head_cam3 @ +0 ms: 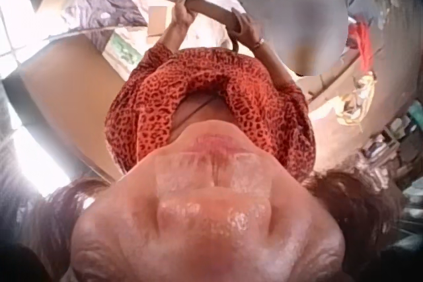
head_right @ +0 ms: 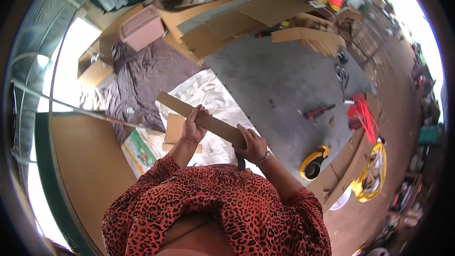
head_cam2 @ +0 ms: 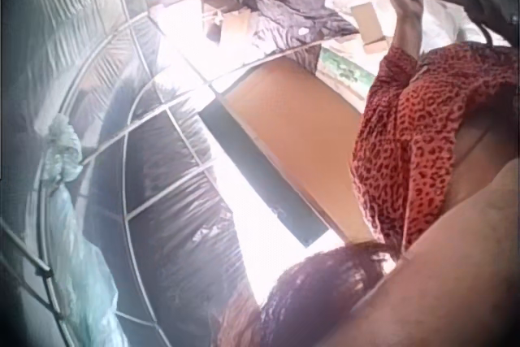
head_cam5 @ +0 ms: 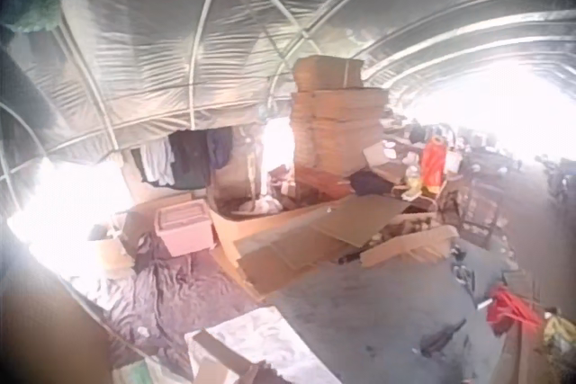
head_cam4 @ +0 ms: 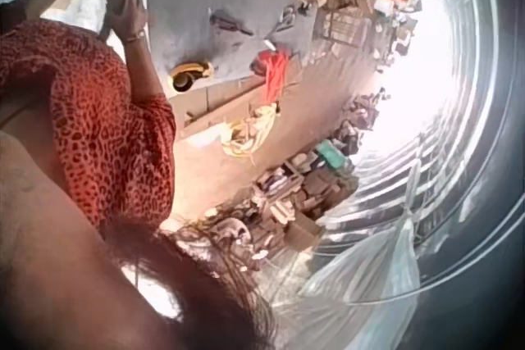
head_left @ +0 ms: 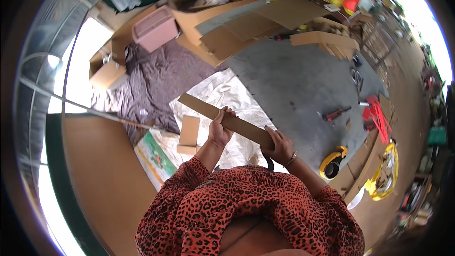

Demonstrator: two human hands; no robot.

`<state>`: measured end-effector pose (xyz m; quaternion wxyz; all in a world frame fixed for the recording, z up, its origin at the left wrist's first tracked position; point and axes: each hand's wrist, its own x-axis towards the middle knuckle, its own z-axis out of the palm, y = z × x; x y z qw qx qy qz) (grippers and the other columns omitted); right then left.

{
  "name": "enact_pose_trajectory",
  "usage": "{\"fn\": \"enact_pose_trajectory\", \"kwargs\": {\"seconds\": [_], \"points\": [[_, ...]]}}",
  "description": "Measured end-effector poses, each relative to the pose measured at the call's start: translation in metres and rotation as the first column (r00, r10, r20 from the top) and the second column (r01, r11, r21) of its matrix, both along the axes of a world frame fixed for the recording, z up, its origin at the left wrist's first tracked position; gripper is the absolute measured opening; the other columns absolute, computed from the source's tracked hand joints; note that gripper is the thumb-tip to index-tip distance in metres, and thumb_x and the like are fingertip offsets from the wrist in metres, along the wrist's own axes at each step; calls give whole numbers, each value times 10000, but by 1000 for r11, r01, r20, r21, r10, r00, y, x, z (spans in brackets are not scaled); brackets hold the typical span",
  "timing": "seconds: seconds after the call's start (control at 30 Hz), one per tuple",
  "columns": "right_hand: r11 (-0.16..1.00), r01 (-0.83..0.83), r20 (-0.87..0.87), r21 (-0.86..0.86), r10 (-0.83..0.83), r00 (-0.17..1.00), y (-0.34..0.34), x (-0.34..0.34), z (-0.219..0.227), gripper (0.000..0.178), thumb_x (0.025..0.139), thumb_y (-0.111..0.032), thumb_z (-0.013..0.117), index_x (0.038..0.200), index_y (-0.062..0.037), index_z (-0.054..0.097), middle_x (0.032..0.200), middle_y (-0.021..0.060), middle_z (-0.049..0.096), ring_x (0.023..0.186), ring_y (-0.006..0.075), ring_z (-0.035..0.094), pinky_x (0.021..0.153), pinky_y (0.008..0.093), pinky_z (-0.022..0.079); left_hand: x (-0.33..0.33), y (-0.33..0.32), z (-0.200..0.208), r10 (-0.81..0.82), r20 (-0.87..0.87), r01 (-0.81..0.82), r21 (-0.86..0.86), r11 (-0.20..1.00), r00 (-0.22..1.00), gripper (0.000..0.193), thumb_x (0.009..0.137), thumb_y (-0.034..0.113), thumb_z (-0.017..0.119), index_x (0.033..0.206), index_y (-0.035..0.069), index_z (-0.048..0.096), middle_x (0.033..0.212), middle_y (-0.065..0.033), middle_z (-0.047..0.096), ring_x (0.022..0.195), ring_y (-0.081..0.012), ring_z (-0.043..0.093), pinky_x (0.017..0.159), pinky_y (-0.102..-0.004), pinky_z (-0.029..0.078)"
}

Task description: The person folds a flat cardboard sheet into a cylindrical tube, places a potted plant inside, and secures the seam with tape. The person then retrieves another cardboard sheet and begins folding it into a second tube.

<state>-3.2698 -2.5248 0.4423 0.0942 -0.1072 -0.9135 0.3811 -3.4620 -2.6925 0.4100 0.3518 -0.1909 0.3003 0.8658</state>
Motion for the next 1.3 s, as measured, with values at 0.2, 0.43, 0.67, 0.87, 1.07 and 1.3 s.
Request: {"fn": "enact_pose_trajectory", "kwargs": {"seconds": [0.2, 0.43, 0.67, 0.87, 1.07, 1.3], "points": [[999, 24, 378, 29, -33, 925, 28, 33, -12, 798, 734, -489, 736, 1400, -167, 435, 1066, 153, 637, 900, 355, 663, 759, 437, 548, 10, 69, 39, -258, -341, 224, -137, 965, 904, 183, 1011, 170, 489, 1122, 48, 568, 882, -57, 594, 853, -209, 597, 868, -428, 504], [988, 122, 462, -93, -66, 884, 37, 54, -22, 820, 770, -543, 682, 1426, -142, 398, 1145, 179, 625, 986, 381, 640, 815, 465, 523, 19, 111, 28, -416, -320, 365, -209, 907, 851, 168, 1011, 180, 495, 1074, 34, 548, 795, -44, 542, 760, -196, 568, 785, -399, 518], [908, 420, 320, 10, -400, 859, 61, 61, -48, 775, 726, -447, 778, 1353, -94, 490, 1123, 184, 650, 1003, 375, 644, 825, 422, 523, -35, 152, -7, -805, -293, 738, -326, 591, 516, 401, 999, 373, 525, 1229, 46, 499, 1051, -65, 642, 975, -193, 642, 887, -376, 504], [769, 634, 212, -77, -609, 764, 84, 60, -68, 715, 698, -309, 838, 1284, -34, 536, 1014, 170, 652, 904, 324, 643, 805, 378, 519, -148, 158, -90, -850, -214, 657, -554, 511, 481, 441, 963, 317, 614, 1300, 66, 480, 1124, -55, 624, 892, -168, 656, 834, -331, 525], [716, 687, 306, -123, -631, 713, 102, -24, -41, 724, 732, -309, 827, 1304, -10, 499, 1023, 200, 639, 894, 351, 627, 778, 403, 508, -279, 187, -123, -587, -162, 423, -546, 723, 793, 208, 967, 246, 594, 1098, 90, 551, 912, -36, 621, 783, -146, 636, 651, -275, 496], [834, 534, 391, 137, -541, 745, 143, -97, -19, 714, 770, -333, 797, 1320, -4, 482, 1046, 194, 628, 917, 347, 610, 788, 399, 486, -346, 258, -129, -291, 72, 299, -306, 904, 954, 196, 960, 216, 597, 1067, 53, 575, 876, -45, 618, 724, -134, 581, 625, -267, 472]]}}
